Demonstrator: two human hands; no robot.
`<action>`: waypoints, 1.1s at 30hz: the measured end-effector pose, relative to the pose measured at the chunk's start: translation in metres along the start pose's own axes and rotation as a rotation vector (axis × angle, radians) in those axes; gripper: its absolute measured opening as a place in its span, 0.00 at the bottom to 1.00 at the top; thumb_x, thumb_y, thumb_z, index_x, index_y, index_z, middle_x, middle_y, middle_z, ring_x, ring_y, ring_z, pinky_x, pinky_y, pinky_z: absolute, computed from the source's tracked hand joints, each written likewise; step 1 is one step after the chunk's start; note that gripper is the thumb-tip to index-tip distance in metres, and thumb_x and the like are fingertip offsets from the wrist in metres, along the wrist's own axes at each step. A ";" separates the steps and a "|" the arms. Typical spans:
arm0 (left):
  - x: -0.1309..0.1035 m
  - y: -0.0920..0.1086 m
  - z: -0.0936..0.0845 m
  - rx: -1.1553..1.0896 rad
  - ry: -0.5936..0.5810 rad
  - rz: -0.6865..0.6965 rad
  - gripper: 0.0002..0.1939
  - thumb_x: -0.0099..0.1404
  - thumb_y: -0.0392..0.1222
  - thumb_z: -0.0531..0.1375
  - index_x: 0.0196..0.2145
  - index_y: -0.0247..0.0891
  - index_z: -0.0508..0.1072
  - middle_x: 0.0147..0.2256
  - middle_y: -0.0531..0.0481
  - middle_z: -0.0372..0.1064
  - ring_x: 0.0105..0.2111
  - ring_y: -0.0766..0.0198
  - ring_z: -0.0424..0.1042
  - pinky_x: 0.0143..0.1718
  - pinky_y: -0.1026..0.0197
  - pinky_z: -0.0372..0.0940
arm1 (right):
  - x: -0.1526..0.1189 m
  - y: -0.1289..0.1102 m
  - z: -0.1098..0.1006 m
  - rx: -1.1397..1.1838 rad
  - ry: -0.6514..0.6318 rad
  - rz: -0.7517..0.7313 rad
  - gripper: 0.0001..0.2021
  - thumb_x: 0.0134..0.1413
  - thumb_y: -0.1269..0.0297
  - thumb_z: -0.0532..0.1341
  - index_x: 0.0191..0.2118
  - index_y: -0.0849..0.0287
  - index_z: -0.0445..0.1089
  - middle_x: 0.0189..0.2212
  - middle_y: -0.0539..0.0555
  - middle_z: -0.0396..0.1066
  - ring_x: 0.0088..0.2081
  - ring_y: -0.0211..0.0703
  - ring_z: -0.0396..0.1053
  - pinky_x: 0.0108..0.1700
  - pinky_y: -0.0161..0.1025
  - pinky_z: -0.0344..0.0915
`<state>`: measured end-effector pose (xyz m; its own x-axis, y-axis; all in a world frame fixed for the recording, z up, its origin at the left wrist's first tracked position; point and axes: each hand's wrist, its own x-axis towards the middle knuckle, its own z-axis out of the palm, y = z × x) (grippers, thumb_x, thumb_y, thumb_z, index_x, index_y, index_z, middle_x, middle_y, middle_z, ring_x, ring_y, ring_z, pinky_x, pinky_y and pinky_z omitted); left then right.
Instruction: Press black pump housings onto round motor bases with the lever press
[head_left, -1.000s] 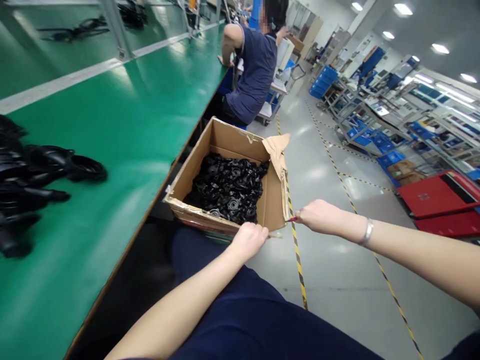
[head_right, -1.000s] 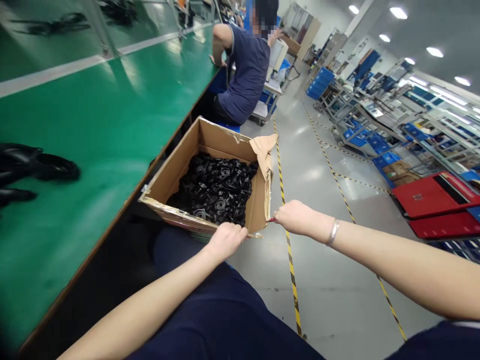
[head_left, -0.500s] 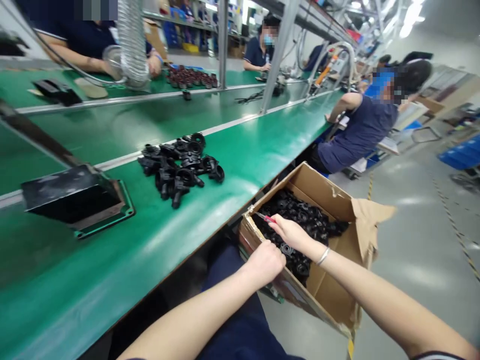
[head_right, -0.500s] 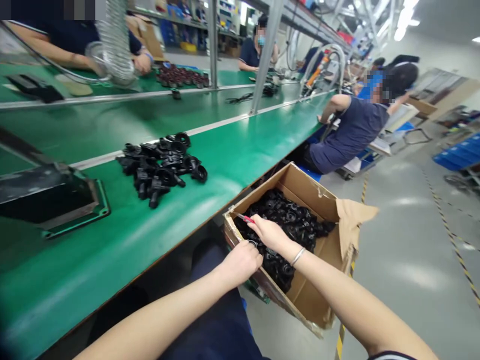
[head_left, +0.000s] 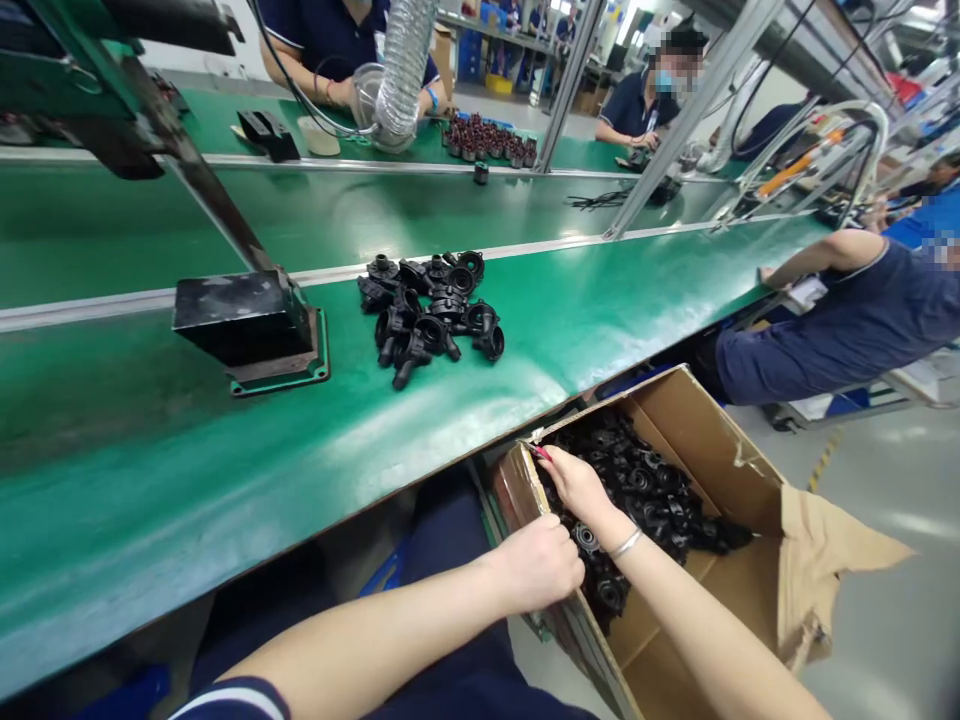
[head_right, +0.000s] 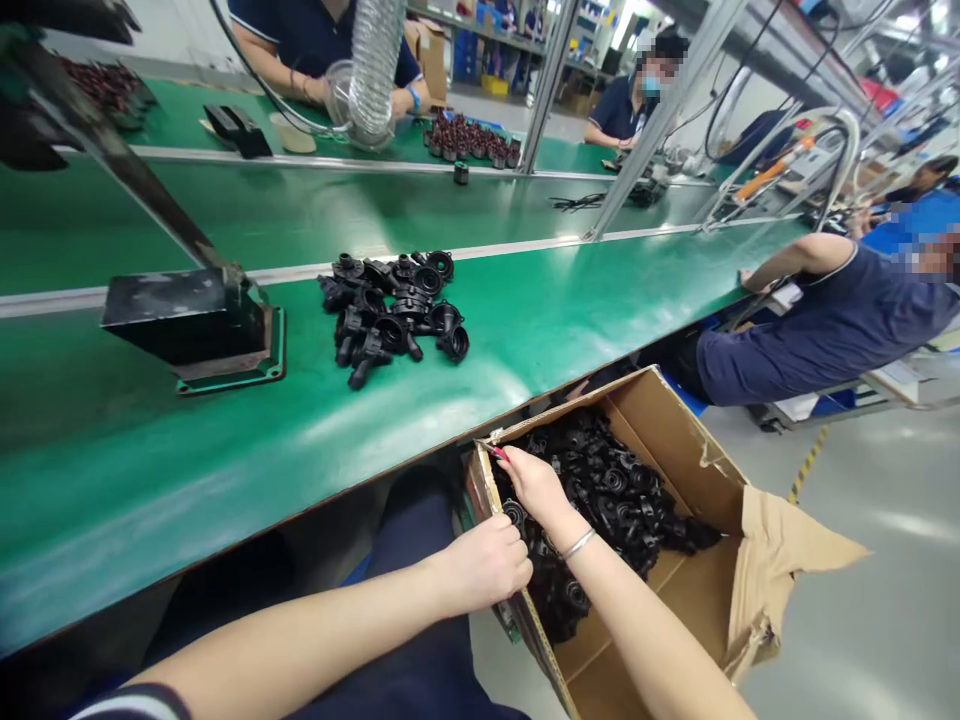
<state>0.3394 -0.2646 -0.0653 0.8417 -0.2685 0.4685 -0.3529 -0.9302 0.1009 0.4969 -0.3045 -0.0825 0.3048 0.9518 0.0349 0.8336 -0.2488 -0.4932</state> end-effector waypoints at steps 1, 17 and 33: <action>-0.001 0.000 0.000 0.004 0.006 0.004 0.10 0.67 0.34 0.57 0.26 0.35 0.66 0.24 0.49 0.67 0.25 0.62 0.65 0.28 0.58 0.52 | -0.002 0.001 0.004 0.005 0.021 -0.001 0.24 0.65 0.53 0.43 0.45 0.66 0.67 0.37 0.55 0.70 0.36 0.24 0.66 0.40 0.24 0.64; -0.027 -0.003 0.006 0.032 0.261 0.062 0.14 0.66 0.33 0.56 0.23 0.36 0.63 0.21 0.54 0.59 0.24 0.65 0.60 0.27 0.60 0.51 | -0.014 0.006 0.052 0.006 0.087 0.020 0.21 0.65 0.54 0.47 0.46 0.70 0.65 0.32 0.52 0.67 0.31 0.21 0.62 0.35 0.22 0.64; -0.038 0.000 0.002 0.007 0.240 0.035 0.14 0.68 0.31 0.55 0.24 0.36 0.64 0.23 0.53 0.62 0.27 0.65 0.65 0.29 0.60 0.57 | -0.035 0.019 0.066 -0.097 0.136 -0.009 0.19 0.63 0.56 0.50 0.46 0.70 0.64 0.32 0.51 0.66 0.34 0.21 0.63 0.39 0.23 0.67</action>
<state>0.3083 -0.2549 -0.0849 0.7074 -0.2337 0.6671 -0.3762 -0.9235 0.0754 0.4717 -0.3303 -0.1508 0.3512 0.9226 0.1597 0.8752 -0.2629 -0.4061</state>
